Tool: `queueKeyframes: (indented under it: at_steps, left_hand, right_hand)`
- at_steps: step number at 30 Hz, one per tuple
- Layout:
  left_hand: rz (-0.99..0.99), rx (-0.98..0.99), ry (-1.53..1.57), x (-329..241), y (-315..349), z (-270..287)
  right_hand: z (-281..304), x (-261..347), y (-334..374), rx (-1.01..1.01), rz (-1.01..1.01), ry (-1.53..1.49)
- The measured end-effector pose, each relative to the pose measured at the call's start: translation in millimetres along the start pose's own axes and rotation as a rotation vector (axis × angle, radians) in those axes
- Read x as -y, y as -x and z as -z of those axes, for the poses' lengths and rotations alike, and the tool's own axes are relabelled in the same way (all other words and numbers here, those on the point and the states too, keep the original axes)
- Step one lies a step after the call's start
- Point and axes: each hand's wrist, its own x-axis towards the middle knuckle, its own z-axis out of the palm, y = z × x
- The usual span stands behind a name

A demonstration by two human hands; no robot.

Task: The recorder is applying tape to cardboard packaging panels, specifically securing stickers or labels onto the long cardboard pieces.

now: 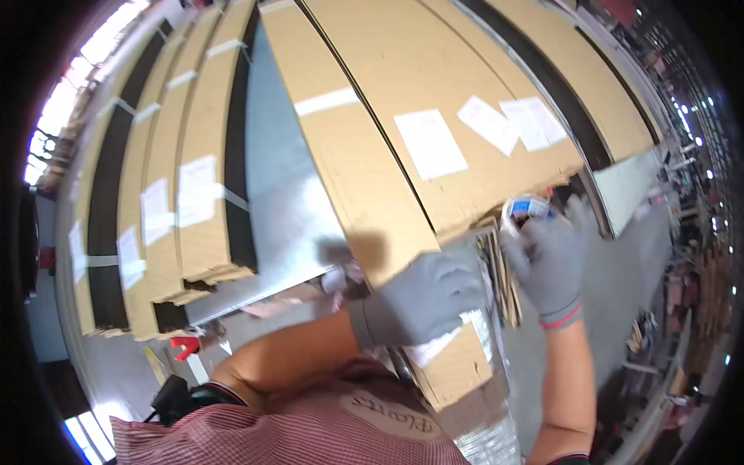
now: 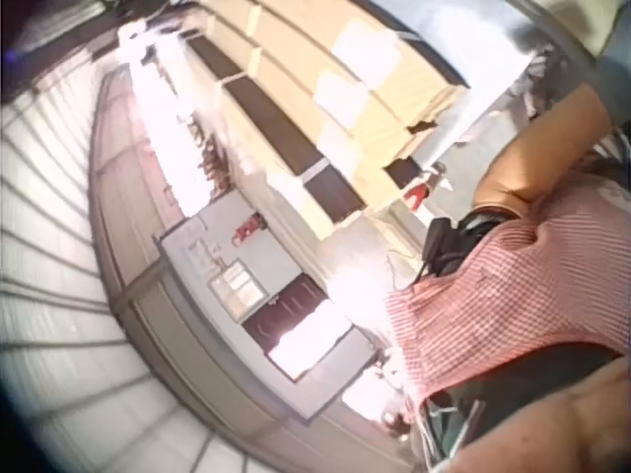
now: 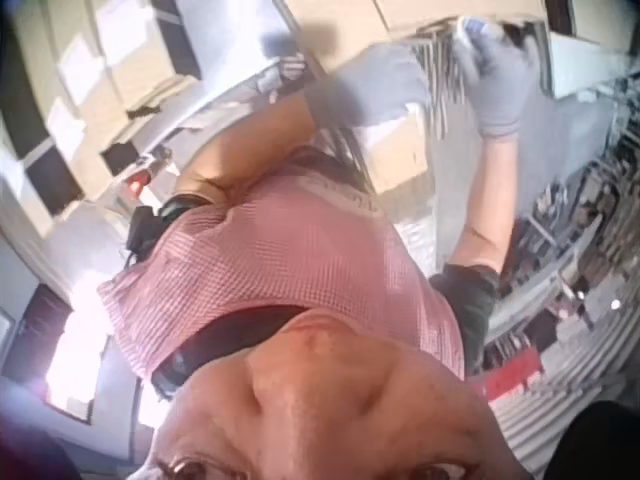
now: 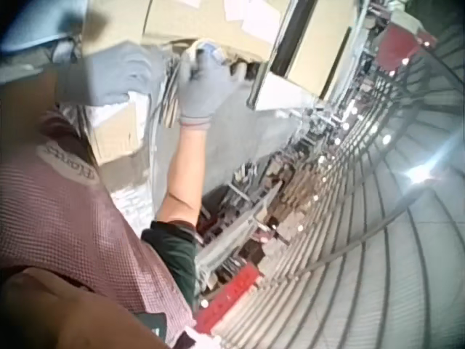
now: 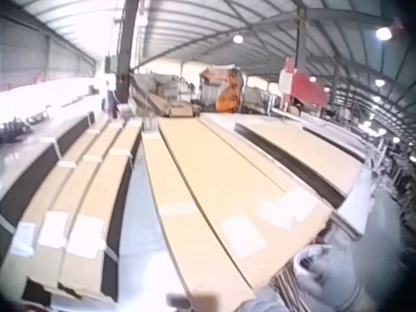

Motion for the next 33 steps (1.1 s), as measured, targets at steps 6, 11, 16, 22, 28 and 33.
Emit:
queueKeyframes:
  at_steps: [6,11,16,22,28,33]
  left_hand:
    - [0.483,-0.577,0.076,-40.5,58.5,24.5]
    - [0.366,0.537,-0.978,-12.0,128.0,-50.5]
    - [0.486,-0.444,0.051,19.8,114.8,-0.2]
    - [0.966,-0.793,0.692,96.9,41.4,94.7]
    - [0.773,-0.919,0.998,151.5,14.0,70.6]
    - [0.742,-0.954,-0.278,134.8,5.1,73.4]
  right_hand:
    - [-9.4,-13.1,72.3,-0.051,-0.133,-0.97]
    - [-46.9,13.1,184.8,0.519,-0.48,-1.244]
    - [-42.5,96.8,121.0,0.381,-0.636,-1.439]
    - [-76.0,30.2,110.2,0.087,-0.355,-1.362]
    - [-141.3,-102.9,269.1,0.538,-0.853,-1.126]
    - [-107.5,-118.8,250.7,0.754,-0.984,-1.139]
